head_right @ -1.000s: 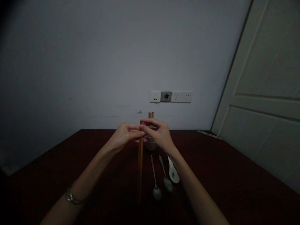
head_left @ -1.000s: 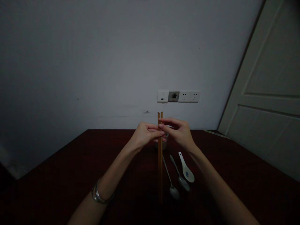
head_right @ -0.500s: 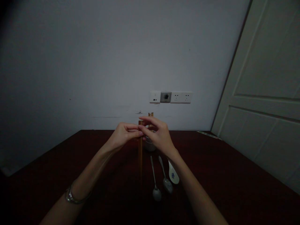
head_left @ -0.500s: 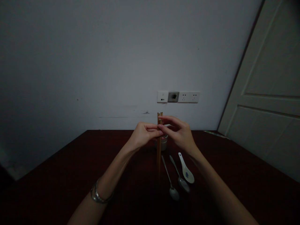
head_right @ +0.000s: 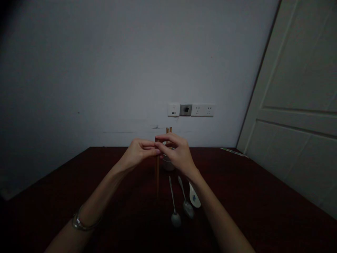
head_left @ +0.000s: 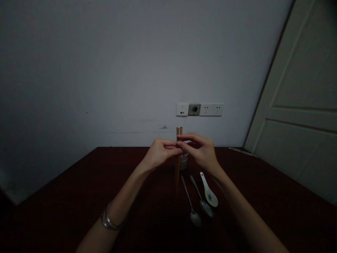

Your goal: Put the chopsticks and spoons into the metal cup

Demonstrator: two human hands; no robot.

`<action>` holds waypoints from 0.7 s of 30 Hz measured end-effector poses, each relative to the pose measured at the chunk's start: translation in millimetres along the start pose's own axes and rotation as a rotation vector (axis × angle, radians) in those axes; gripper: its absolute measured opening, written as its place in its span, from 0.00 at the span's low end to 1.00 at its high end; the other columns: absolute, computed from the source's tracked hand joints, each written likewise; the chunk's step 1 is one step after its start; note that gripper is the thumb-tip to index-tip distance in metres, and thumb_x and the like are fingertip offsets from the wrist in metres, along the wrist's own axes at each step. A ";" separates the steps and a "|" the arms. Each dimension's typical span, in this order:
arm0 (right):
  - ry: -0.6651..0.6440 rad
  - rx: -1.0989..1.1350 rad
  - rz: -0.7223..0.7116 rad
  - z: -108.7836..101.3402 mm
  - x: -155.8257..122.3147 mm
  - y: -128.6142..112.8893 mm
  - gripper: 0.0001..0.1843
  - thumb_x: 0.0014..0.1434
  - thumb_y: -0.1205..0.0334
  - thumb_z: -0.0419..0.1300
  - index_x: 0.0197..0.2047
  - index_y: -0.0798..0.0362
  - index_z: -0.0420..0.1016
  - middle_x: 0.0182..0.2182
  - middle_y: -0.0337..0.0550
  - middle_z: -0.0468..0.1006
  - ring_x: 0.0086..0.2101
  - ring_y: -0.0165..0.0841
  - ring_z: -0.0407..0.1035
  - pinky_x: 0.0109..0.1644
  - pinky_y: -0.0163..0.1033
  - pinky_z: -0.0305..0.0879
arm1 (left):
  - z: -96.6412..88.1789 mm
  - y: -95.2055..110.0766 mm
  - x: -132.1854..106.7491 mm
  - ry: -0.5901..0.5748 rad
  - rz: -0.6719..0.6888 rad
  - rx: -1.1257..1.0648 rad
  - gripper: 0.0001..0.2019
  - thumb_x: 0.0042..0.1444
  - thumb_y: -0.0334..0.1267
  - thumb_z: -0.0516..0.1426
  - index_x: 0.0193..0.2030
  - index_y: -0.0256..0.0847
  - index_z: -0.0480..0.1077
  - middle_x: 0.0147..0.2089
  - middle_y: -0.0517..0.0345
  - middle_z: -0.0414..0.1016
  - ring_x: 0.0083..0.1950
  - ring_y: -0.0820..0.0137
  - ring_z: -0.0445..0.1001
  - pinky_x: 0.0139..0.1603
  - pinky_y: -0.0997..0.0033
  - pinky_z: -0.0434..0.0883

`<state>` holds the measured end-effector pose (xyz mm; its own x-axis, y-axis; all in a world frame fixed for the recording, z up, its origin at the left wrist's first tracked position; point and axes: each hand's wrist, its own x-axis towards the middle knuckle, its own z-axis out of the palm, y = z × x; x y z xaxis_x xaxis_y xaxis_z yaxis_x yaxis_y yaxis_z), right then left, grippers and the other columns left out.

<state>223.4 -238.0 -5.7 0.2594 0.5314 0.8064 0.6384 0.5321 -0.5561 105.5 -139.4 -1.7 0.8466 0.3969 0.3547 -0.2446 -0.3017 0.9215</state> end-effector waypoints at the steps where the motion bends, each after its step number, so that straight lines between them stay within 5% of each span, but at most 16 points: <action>1: -0.007 -0.002 0.008 -0.5 0.1 -0.5 0.09 0.50 0.61 0.61 0.36 0.52 0.76 0.32 0.42 0.76 0.33 0.31 0.70 0.34 0.37 0.70 | -0.1 0.1 -0.2 -0.005 0.003 -0.001 0.10 0.44 0.34 0.61 0.34 0.33 0.75 0.32 0.49 0.78 0.34 0.68 0.75 0.41 0.65 0.71; 21: 0.002 0.026 0.027 1.4 0.1 -4.4 0.09 0.51 0.60 0.60 0.36 0.52 0.72 0.35 0.42 0.75 0.34 0.30 0.70 0.35 0.37 0.70 | -1.0 2.4 -1.8 -0.022 0.066 0.016 0.08 0.46 0.34 0.59 0.33 0.33 0.75 0.32 0.50 0.77 0.34 0.69 0.74 0.39 0.68 0.69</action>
<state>219.6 -239.3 -3.5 0.2781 0.5445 0.7913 0.6124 0.5342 -0.5828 102.8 -140.0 0.1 0.8390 0.3569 0.4108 -0.2929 -0.3401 0.8936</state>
